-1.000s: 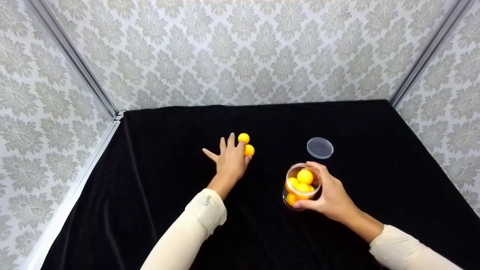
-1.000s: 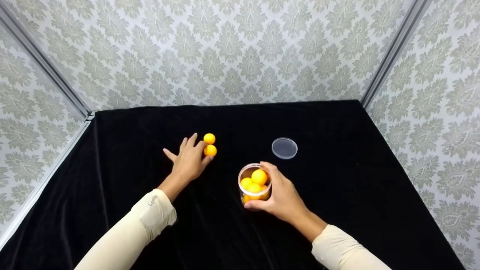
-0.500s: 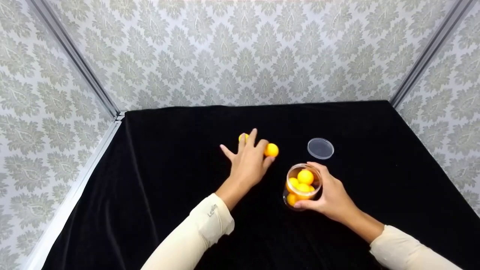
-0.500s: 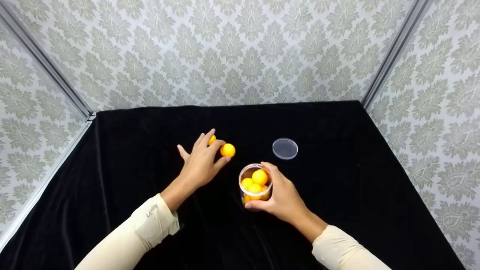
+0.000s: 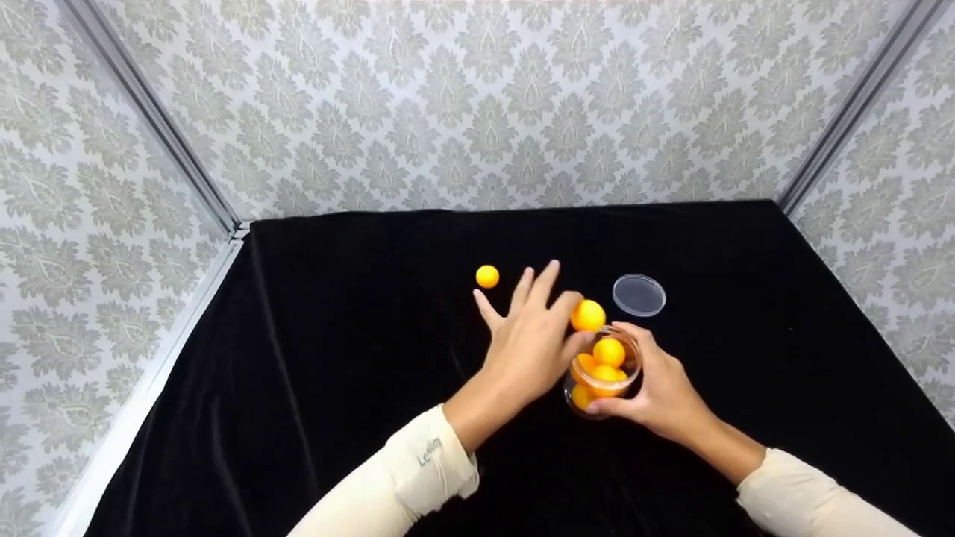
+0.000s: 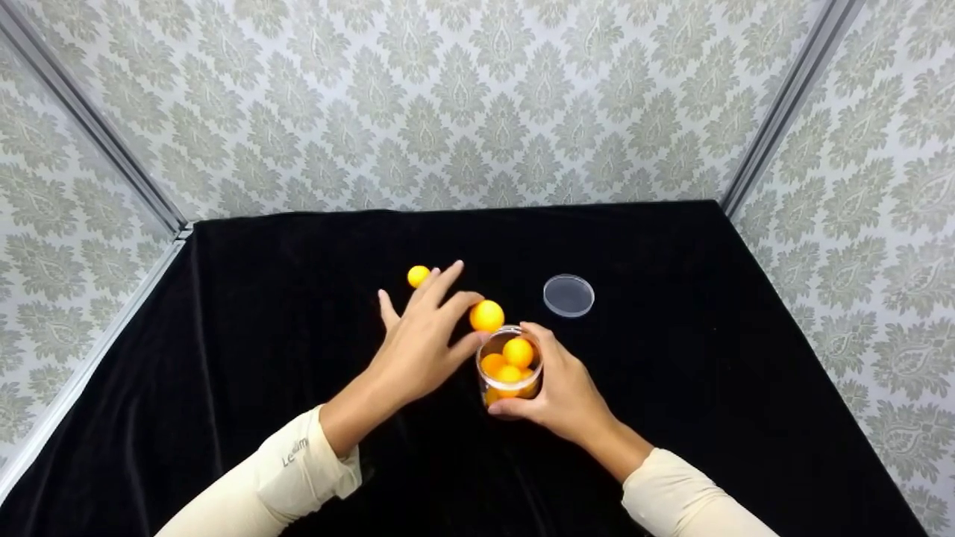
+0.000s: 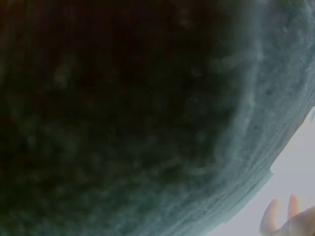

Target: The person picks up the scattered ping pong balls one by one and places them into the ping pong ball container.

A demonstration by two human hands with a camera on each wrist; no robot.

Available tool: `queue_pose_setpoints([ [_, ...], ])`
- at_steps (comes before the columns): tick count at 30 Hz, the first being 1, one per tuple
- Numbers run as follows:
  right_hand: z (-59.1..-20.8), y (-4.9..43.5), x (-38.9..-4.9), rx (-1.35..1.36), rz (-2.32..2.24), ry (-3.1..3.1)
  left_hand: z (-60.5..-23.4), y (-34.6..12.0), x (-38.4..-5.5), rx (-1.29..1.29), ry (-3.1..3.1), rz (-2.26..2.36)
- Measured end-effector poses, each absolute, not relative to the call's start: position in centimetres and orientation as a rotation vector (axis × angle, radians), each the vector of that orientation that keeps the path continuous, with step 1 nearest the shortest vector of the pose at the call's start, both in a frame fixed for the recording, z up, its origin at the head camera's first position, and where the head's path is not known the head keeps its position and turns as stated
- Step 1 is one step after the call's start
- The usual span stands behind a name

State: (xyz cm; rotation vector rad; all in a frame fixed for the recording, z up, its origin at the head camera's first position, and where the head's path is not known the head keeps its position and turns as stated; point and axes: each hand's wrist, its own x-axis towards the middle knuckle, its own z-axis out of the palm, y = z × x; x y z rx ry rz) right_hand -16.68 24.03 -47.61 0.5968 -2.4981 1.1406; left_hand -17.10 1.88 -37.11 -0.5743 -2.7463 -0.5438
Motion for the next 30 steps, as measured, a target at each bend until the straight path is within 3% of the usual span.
queue_pose_setpoints([
  [11, -47.6, 24.1, -16.7, 0.631, 1.136, -2.501, -37.2, 2.7, -15.4, -0.676, -2.749, -0.456],
  [30, -47.7, 24.2, -16.7, 0.613, 1.126, -2.51, -37.6, 2.7, -15.3, -0.674, -2.781, -0.417],
])
